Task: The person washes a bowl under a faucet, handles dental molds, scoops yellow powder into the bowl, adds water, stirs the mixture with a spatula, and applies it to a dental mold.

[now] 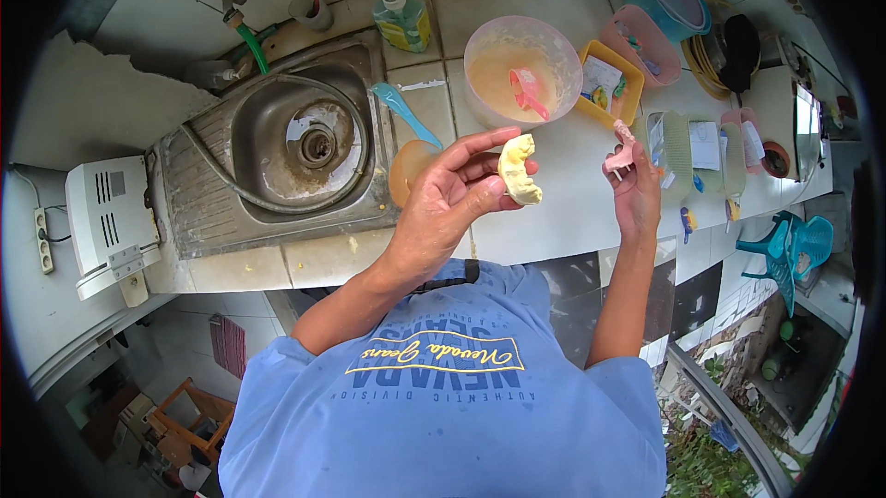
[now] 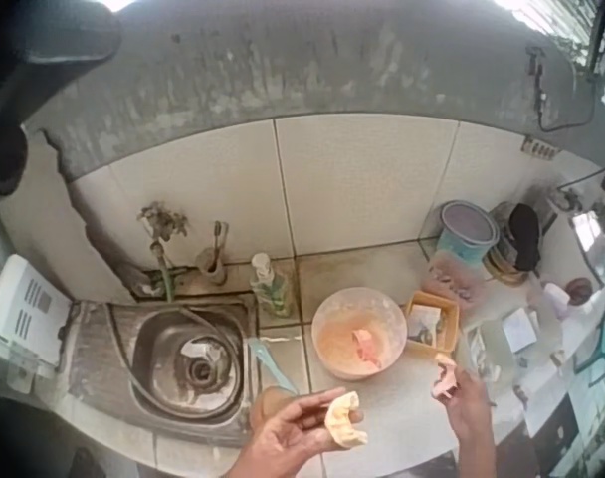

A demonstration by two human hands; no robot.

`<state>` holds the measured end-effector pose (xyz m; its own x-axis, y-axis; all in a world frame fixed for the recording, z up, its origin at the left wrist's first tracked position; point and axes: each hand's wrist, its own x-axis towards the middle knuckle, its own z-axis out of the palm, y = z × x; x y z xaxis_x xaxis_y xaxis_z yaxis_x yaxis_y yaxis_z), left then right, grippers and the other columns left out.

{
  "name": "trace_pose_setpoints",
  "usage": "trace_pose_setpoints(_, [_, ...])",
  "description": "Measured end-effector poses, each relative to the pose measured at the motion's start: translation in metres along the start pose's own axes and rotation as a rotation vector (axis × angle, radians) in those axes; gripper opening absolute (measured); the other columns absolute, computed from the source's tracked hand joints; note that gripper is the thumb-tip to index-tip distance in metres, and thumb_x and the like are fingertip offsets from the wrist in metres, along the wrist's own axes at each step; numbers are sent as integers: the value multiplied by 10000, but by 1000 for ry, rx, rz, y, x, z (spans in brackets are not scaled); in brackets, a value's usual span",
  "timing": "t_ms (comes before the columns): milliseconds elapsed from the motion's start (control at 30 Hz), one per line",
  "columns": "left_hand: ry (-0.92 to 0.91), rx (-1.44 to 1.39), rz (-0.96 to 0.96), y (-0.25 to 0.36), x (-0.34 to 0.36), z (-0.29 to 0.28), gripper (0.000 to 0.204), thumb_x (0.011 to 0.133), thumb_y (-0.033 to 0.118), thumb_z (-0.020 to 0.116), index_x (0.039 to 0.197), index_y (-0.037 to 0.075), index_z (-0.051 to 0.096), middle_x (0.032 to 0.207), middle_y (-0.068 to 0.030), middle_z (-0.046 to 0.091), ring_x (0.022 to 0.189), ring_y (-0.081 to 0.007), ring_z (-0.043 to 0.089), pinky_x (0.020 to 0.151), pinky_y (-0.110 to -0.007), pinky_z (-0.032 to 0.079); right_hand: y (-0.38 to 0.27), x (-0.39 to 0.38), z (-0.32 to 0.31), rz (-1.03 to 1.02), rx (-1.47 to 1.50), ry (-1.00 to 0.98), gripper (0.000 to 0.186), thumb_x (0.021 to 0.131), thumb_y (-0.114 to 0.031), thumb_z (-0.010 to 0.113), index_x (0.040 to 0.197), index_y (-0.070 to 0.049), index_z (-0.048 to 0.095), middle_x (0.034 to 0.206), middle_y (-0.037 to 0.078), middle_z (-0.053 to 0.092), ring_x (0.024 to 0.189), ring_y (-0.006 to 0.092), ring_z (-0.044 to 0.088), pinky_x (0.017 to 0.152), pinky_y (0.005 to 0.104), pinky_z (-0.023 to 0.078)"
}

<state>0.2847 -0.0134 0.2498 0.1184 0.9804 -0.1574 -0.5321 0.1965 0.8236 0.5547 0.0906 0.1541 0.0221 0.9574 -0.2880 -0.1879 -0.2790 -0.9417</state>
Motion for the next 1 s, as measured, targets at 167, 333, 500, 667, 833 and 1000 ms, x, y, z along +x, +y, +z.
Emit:
trace_pose_setpoints(167, [22, 17, -22, -2, 1, 3, 562, 932, 252, 589, 1394, 22, 367, 1265, -144, 548, 1177, -209, 545, 963, -395, 468, 51, -34, 10, 280, 829, -138, 326, 962, -275, 546, 1084, 28, 551, 1217, 219, 540, 981, 239, 611, 847, 306, 550])
trace_pose_setpoints(333, [31, -26, -16, -9, 2, 7, 491, 924, 123, 599, 1365, 11, 414, 1263, -112, 549, 1150, -176, 556, 897, -308, 502, 69, -40, 13, 370, 1062, -265, 462, 977, -292, 503, 1260, 70, 444, 1365, 274, 416, 1199, 353, 512, 969, 370, 503])
trace_pose_setpoints(500, [40, -36, -44, -14, -1, 5, 524, 905, 120, 628, 1368, 10, 410, 1277, -111, 539, 1157, -175, 552, 900, -311, 499, 26, -60, 41, 418, 1122, -268, 525, 997, -206, 415, 1411, 69, 247, 1428, 291, 313, 1287, 407, 410, 1092, 427, 394])
trace_pose_setpoints(667, [37, -73, -76, -12, -3, 3, 554, 896, 122, 643, 1381, 10, 400, 1292, -108, 530, 1159, -170, 547, 916, -318, 486, 0, -69, 53, 359, 944, -339, 601, 971, -236, 466, 1429, 62, 217, 1434, 286, 307, 1321, 421, 367, 1080, 453, 388])
trace_pose_setpoints(833, [37, -119, -132, -11, -6, 0, 590, 912, 181, 631, 1415, 21, 368, 1274, -104, 550, 1148, -152, 542, 924, -320, 465, -29, -84, 76, 64, 456, -450, 766, 863, -307, 681, 1418, 40, 282, 1389, 262, 387, 1299, 357, 421, 1048, 422, 413])
trace_pose_setpoints(1000, [-29, -187, -185, -7, -9, -2, 593, 928, 250, 612, 1421, 29, 366, 1264, -103, 560, 1125, -133, 542, 927, -309, 459, -44, -90, 91, -396, -92, -396, 876, 638, -285, 879, 1330, 27, 442, 1262, 179, 549, 1137, 229, 557, 956, 355, 468])
